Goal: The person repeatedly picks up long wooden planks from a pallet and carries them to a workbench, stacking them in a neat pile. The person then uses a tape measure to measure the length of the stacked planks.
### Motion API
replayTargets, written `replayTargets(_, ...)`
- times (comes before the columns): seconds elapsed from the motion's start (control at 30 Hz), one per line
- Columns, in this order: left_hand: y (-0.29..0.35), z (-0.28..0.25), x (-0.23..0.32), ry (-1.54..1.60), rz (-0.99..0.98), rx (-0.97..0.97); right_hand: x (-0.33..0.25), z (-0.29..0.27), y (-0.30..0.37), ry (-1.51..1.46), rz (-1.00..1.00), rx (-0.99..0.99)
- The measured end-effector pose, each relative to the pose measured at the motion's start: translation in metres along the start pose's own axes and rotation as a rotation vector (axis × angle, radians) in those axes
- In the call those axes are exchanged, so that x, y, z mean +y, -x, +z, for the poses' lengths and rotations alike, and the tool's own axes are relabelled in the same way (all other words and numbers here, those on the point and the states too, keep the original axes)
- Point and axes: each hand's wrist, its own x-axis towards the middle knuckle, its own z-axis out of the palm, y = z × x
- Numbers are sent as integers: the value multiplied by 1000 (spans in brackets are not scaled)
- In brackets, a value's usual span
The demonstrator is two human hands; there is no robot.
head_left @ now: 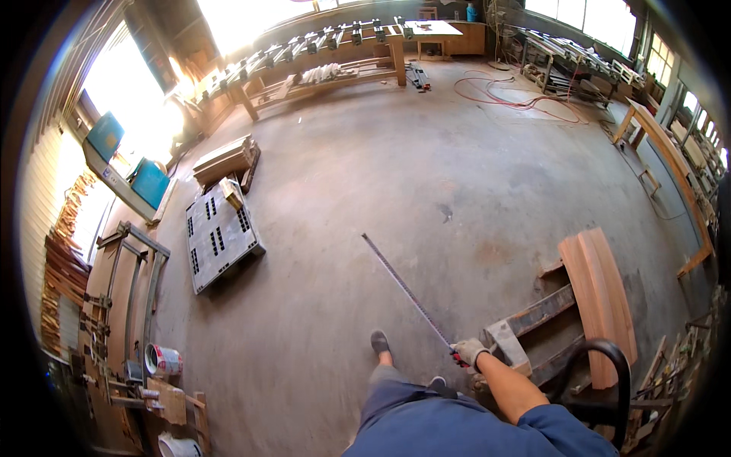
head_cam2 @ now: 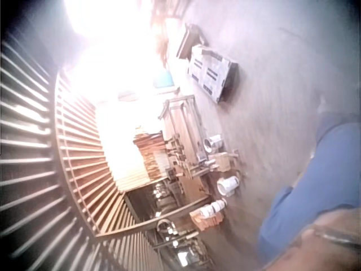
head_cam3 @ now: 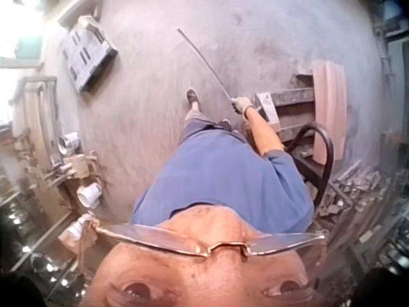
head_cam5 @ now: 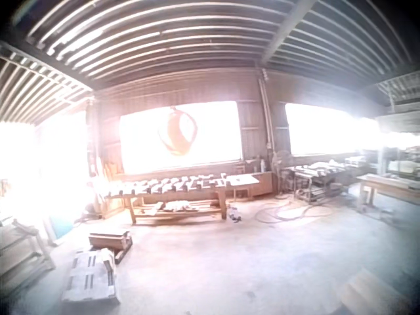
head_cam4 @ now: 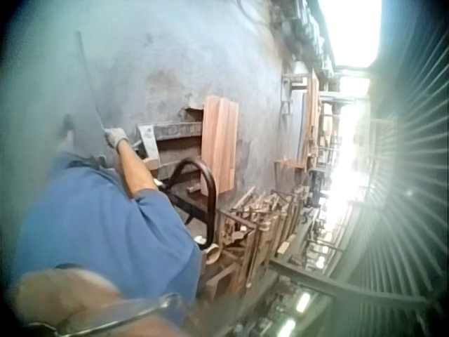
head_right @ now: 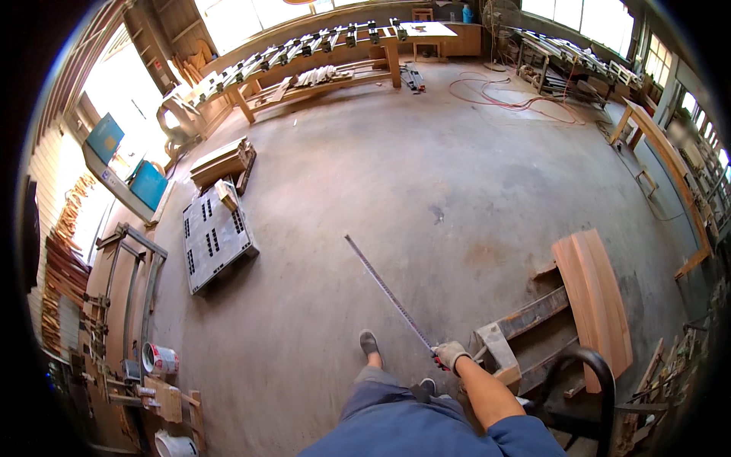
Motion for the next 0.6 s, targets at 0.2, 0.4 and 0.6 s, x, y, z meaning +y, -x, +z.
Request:
replayTargets(0.2, -100, -108, 58, -84, 55, -36, -32, -38, 2, 106, 216, 115)
replayTargets(0.4, -137, -333, 194, -31, 177, -59, 15, -32, -24, -813, 849, 119)
replayTargets(0.6, -269, -470, 236, 385, 20, 171, -71, -69, -85, 393, 472, -32)
